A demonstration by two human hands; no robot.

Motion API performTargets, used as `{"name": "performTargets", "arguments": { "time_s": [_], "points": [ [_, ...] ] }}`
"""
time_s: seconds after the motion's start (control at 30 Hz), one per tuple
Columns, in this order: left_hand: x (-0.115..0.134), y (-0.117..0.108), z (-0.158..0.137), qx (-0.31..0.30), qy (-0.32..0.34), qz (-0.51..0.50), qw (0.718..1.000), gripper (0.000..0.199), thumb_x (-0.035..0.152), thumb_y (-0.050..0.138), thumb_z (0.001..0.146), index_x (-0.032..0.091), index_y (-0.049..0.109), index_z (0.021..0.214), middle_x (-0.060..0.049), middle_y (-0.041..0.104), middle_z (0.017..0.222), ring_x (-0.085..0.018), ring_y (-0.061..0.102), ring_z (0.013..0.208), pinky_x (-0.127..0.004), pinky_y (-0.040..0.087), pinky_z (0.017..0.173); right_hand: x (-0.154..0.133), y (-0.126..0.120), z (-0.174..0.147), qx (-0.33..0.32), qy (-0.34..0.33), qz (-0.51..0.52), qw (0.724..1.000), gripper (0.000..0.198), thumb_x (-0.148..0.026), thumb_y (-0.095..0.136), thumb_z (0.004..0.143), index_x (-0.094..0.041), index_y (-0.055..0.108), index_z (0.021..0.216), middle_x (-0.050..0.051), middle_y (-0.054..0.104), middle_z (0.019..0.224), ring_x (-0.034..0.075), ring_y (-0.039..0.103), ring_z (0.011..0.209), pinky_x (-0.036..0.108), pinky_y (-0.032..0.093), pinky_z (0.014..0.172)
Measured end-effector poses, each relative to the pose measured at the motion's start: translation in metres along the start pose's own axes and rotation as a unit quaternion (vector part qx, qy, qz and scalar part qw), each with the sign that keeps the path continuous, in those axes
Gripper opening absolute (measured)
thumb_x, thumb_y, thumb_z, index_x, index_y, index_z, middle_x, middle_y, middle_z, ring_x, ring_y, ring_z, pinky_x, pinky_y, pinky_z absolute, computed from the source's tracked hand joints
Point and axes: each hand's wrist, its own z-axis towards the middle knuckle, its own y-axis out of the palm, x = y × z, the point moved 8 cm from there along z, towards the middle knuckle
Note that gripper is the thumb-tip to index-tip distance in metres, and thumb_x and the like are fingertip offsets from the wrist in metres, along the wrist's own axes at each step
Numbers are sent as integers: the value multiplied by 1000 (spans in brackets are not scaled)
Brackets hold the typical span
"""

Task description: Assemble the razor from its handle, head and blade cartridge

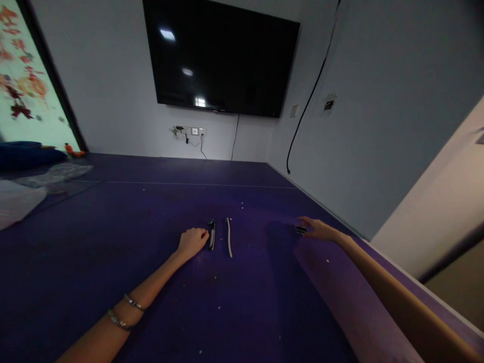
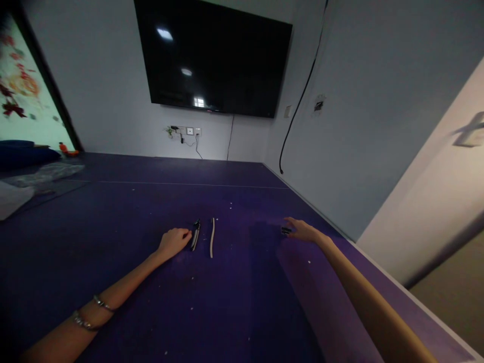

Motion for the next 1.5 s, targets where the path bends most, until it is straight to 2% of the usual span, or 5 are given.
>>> {"name": "performTargets", "arguments": {
  "time_s": [0.2,0.37,0.63,0.9,1.5],
  "points": [
    [1,2,0,3,2,-2,1000,41,38,31,87,21,68,82,-8,69,85,-21,63,81,-29,43,70,-66,12,20,8,-86,75,993,65,-24,59,68,-14,40,129,12,61,112,22,57,103,34,42,89],
    [1,4,0,8,6,0,1000,41,39,31,87,20,68,83,-7,68,83,-21,63,79,-30,44,70,-123,32,40,-11,-138,123,983,68,-25,61,68,-17,38,131,10,61,112,22,57,103,35,42,90],
    [1,6,0,18,8,2,1000,40,36,32,87,21,68,83,-7,69,83,-21,64,79,-30,44,71,-188,52,57,-26,-182,121,975,70,-25,61,70,-21,36,135,9,59,117,23,55,107,37,40,93],
    [2,5,-1,20,-2,-1,1000,38,35,34,87,21,69,83,-7,69,84,-21,63,81,-31,44,72,-200,59,62,-14,-208,97,973,66,-29,58,75,-20,34,136,9,57,120,22,49,113,38,36,97],
    [2,6,0,26,7,4,1000,38,35,34,86,20,69,83,-9,69,82,-24,64,80,-33,45,70,-206,61,64,-2,-222,88,971,65,-30,60,74,-19,38,134,9,55,123,23,49,113,38,35,99]
  ]
}}
